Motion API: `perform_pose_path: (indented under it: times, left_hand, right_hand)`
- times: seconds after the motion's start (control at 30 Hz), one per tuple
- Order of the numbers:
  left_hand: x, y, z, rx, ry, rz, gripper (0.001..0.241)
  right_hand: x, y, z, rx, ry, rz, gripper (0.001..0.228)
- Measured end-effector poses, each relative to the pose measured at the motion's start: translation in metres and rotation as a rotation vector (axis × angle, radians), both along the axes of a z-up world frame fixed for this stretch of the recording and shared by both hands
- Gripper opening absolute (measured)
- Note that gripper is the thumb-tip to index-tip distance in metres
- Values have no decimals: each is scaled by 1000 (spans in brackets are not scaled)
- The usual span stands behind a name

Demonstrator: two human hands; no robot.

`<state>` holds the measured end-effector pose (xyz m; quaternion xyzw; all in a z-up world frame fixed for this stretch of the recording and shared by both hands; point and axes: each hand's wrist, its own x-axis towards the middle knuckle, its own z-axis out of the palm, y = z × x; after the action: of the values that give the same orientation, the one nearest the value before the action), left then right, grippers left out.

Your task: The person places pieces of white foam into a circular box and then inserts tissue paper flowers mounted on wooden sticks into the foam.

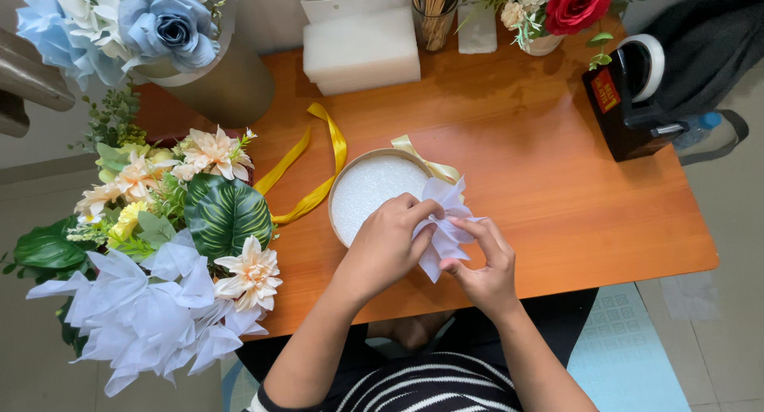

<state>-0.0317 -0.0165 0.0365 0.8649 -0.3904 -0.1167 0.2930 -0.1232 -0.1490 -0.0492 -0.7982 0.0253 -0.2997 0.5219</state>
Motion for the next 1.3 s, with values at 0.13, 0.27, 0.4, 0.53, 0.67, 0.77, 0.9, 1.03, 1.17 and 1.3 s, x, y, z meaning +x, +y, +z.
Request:
perform_pose_path:
  times: [0.13,0.27,0.4,0.53,0.67,0.77,0.9,1.03,1.17,1.3]
  left_hand:
    - [2,1,0,-30,77,47,20]
    - [1,4,-5,-46,207,160,15]
    - [-1,-1,-15,-158,280,263,14]
    - [-2,-1,-6,-153,320,202,26]
    - [0,0,-9,-129,360,127,22]
    - [0,0,-6,-124,377,128,18]
    - [1,3,-5,-99,389,113,17]
    - [4,5,-11,-19,370,64,18]
    - [5,3,-3,-23,400,56,13]
    - [7,3,-21,-85,420,115,18]
  right_hand:
    - [-2,0,-10,158,71,-2,61]
    - [-1,5,-59,615,159,-70,29]
    - [4,5,-110,1119,233,-58,12]
    - [-1,6,-27,779,185,-133,36]
    - [-14,-1,3,184,23,-193,28]
    - [-15,0,7,81,123,-117,34]
    - [-7,4,11,200,233,-23,21]
    - [-1,-1,-1,374,340,14,13]
    - [7,-6,-6,744,370,41,20]
    - [11,-11,-61,883,297,62,18]
